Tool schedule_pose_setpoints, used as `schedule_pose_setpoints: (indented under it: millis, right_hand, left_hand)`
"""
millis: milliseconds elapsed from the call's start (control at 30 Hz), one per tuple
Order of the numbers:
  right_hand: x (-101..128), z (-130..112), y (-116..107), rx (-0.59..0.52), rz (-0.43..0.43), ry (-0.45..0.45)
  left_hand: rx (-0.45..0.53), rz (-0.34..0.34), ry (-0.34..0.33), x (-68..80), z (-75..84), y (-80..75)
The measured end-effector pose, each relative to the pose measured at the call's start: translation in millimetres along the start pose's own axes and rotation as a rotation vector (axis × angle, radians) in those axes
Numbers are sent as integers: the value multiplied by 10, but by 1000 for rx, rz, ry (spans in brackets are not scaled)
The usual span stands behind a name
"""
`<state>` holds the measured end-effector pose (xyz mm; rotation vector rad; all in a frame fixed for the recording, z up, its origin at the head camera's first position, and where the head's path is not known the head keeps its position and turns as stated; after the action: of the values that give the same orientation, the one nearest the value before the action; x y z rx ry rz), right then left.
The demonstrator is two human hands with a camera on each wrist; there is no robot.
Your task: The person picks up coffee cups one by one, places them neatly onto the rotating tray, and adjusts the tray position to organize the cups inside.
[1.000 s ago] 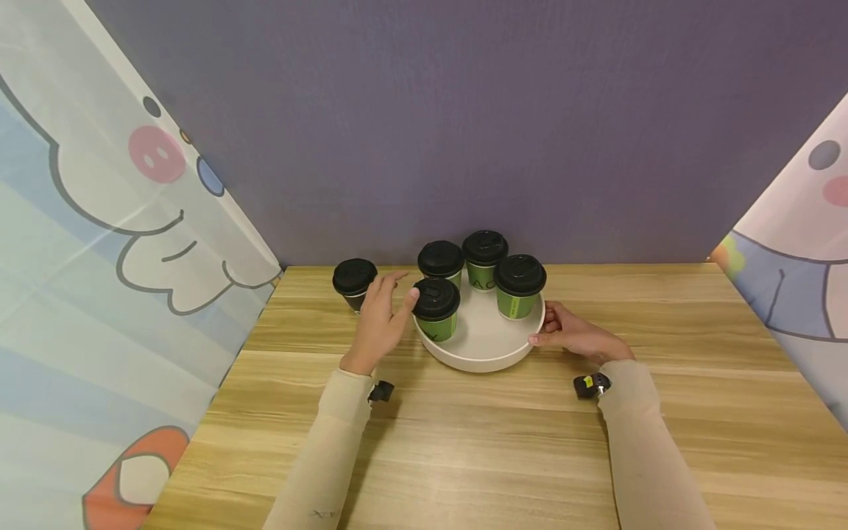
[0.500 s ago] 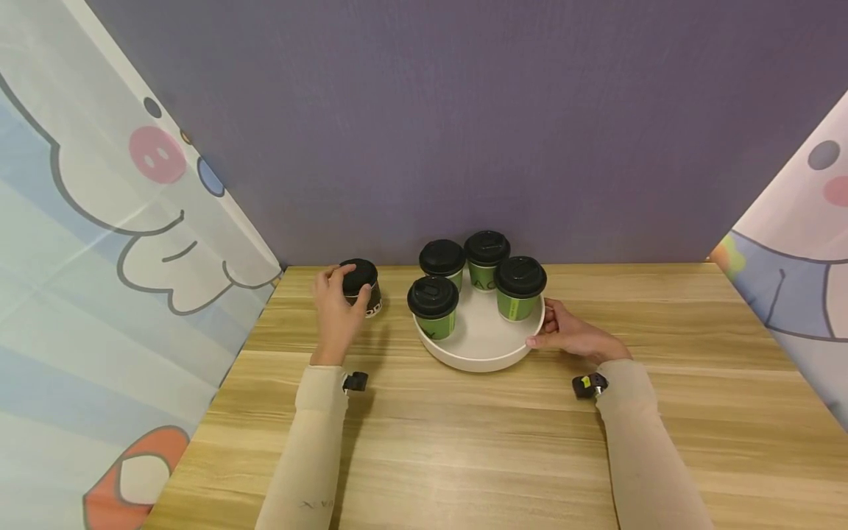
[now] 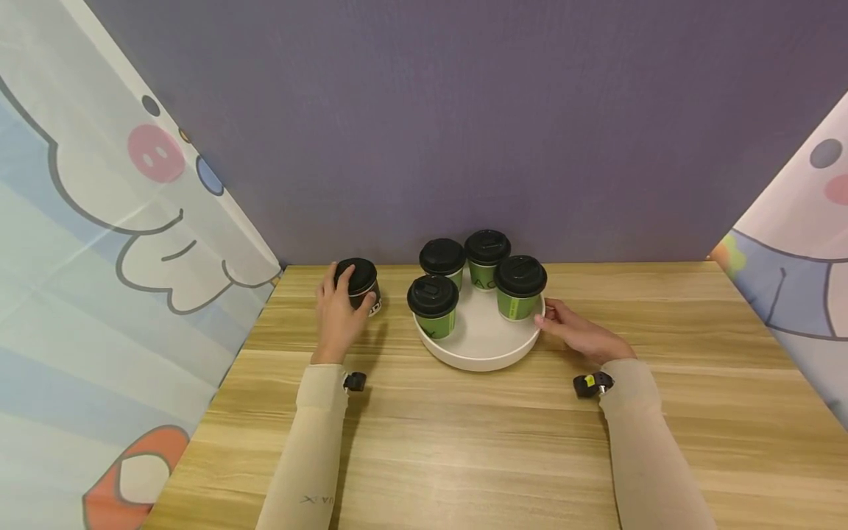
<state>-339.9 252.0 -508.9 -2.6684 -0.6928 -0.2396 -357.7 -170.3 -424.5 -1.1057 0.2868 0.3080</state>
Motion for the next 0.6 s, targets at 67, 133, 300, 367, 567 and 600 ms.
schedule_pose_setpoints:
  millis: [67,133,300,367,567,600]
  right_hand:
    - [6,19,-1,-23,4,39]
    - [4,36,1,-39,8,64]
    - [-14,70,0,-81,14,74]
    - [-17,71,5,-105,9,72]
    - [-10,49,14,-129,8,57]
    - [-9,44,12,-132,10,54]
  left_hand:
    - [10,0,-5,5,0,3]
    - [21,3,-12,7,-2,5]
    - [42,5,-23,6,-14,16]
    - [58,5,-27,6,-16,19]
    - [85,12,-42,10,-13,38]
    - [90,19,-45,11,-13,37]
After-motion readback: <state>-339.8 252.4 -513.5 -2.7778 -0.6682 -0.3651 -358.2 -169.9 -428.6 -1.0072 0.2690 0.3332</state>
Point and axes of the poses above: each hand's wrist, its own x-axis away from the middle knuckle, its own y-axis out of the palm, z = x × y, the point moved 8 cm from there along -x, towards the middle knuckle, and after that the axes turned 9 degrees about -x, right-handed, at the moved point
